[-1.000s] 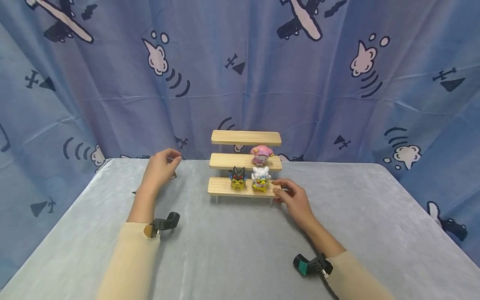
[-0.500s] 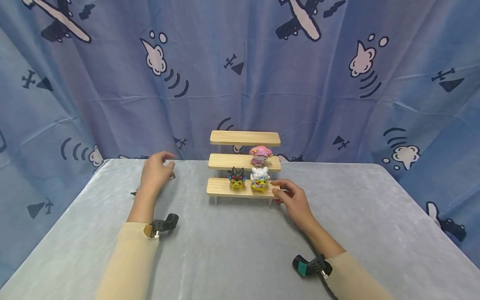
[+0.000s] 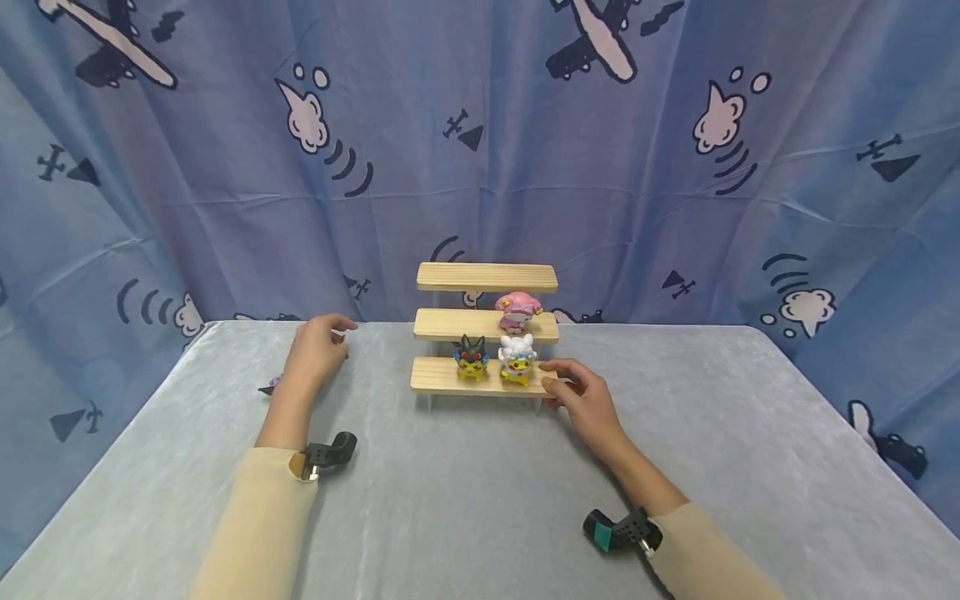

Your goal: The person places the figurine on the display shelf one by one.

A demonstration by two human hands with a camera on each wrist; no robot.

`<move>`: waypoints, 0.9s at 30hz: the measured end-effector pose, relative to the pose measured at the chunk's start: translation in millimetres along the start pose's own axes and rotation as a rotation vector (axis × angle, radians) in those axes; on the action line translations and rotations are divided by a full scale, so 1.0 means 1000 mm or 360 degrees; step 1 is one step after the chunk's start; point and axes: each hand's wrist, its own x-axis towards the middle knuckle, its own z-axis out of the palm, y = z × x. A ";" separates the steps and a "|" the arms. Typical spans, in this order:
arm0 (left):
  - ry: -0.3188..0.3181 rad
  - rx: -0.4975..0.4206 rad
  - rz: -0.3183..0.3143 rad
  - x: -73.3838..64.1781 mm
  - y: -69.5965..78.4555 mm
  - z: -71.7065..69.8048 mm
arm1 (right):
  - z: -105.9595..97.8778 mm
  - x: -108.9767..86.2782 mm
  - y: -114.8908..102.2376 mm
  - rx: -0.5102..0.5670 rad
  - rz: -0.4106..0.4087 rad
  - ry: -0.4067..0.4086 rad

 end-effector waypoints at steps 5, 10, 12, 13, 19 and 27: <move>-0.0078 0.0003 0.0036 0.000 -0.003 0.001 | 0.000 0.000 0.000 0.0004 -0.0001 0.0000; -0.0090 0.0033 0.0064 -0.001 -0.006 0.001 | 0.000 0.000 0.000 0.0012 -0.0002 -0.0003; -0.0075 0.0018 0.0065 -0.001 -0.007 0.002 | 0.000 -0.001 -0.001 0.0014 -0.0003 -0.0005; -0.0066 0.0005 0.0065 0.000 -0.008 0.003 | 0.000 -0.001 -0.001 0.0013 -0.0005 -0.0006; -0.0075 -0.0107 0.0070 0.001 -0.007 0.004 | -0.001 -0.001 -0.001 0.0002 -0.0010 -0.0009; -0.0190 -0.0216 0.0120 0.004 -0.002 0.009 | -0.001 -0.001 -0.002 0.0020 -0.0012 -0.0009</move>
